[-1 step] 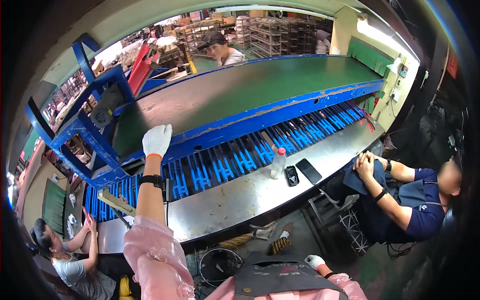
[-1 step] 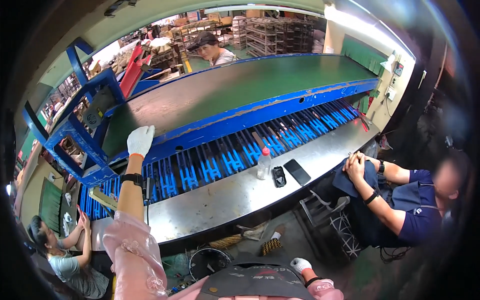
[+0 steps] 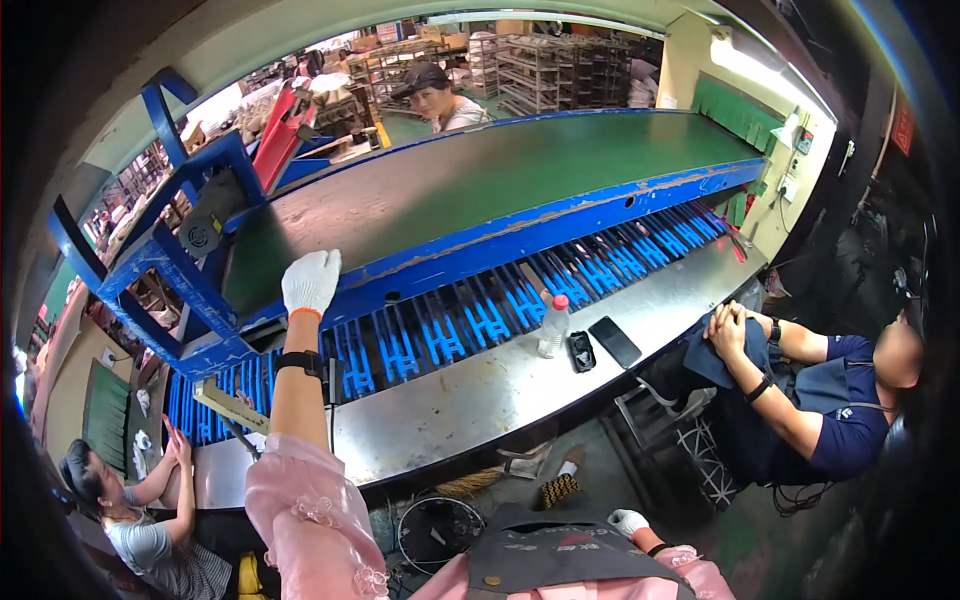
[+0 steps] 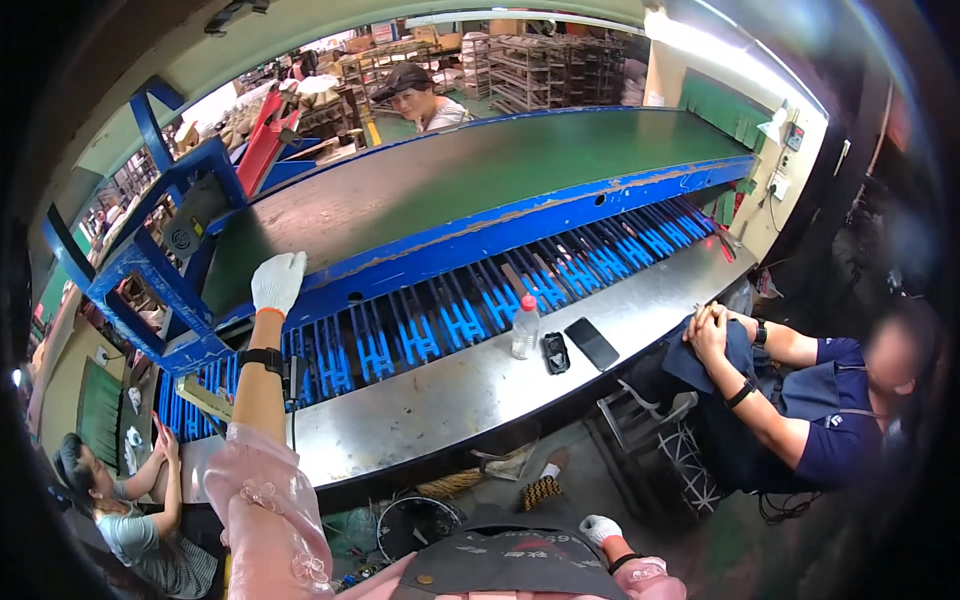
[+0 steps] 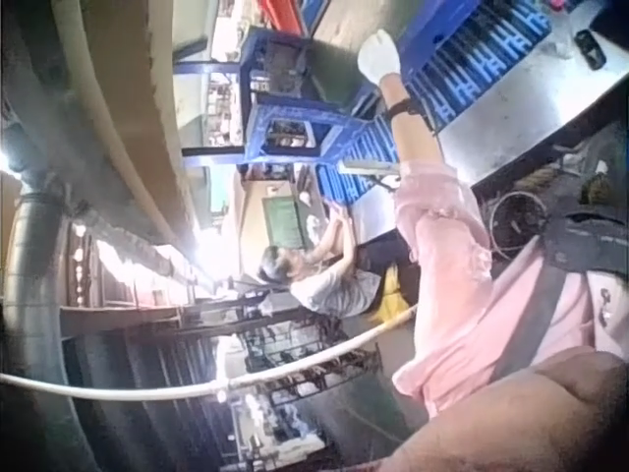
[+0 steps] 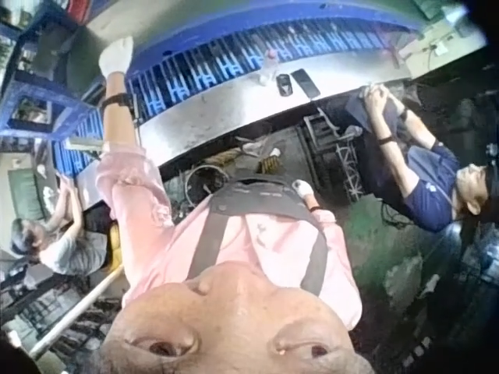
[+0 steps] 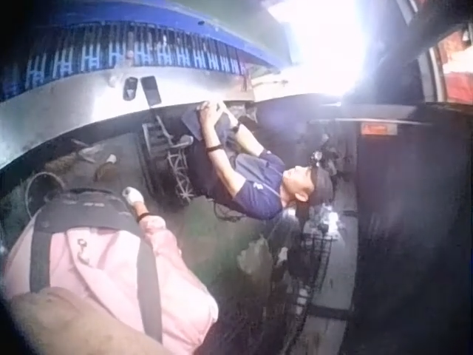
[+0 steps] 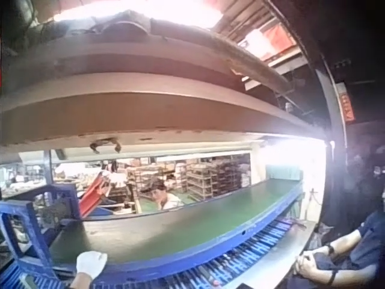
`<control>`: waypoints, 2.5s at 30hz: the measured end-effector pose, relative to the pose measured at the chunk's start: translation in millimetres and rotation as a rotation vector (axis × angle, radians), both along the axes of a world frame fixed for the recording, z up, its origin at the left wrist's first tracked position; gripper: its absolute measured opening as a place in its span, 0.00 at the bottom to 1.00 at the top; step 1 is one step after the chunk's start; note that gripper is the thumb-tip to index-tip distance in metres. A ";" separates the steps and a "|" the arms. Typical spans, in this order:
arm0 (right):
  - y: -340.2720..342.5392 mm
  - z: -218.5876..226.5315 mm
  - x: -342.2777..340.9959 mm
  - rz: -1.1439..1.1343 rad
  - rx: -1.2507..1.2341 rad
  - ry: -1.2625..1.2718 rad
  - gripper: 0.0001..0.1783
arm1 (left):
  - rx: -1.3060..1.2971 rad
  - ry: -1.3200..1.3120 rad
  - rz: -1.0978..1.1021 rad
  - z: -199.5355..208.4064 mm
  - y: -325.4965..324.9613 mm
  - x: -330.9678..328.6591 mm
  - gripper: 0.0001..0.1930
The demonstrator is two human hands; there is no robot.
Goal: Operating and supervising an industrial assembly conveyor belt system within a shoe manufacturing line.
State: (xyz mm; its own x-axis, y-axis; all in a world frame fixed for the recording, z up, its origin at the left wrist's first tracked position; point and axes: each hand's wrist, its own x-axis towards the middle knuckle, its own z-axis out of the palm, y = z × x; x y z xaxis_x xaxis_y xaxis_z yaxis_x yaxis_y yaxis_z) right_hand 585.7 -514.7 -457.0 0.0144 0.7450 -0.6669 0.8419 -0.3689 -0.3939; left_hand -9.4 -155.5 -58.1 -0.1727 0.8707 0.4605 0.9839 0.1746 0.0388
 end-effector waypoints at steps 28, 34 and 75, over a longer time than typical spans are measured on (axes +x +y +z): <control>-0.5 14.8 -5.2 -0.053 -0.007 0.052 0.17 | 0.034 -0.003 -0.015 1.7 -5.1 0.9 0.25; -1.4 10.3 -4.3 -0.014 0.010 0.006 0.16 | 0.066 0.041 -0.079 -1.9 -3.1 0.2 0.24; 18.8 46.3 -30.4 -0.160 0.237 0.057 0.18 | 0.144 -0.096 -0.288 -40.5 31.6 -89.0 0.22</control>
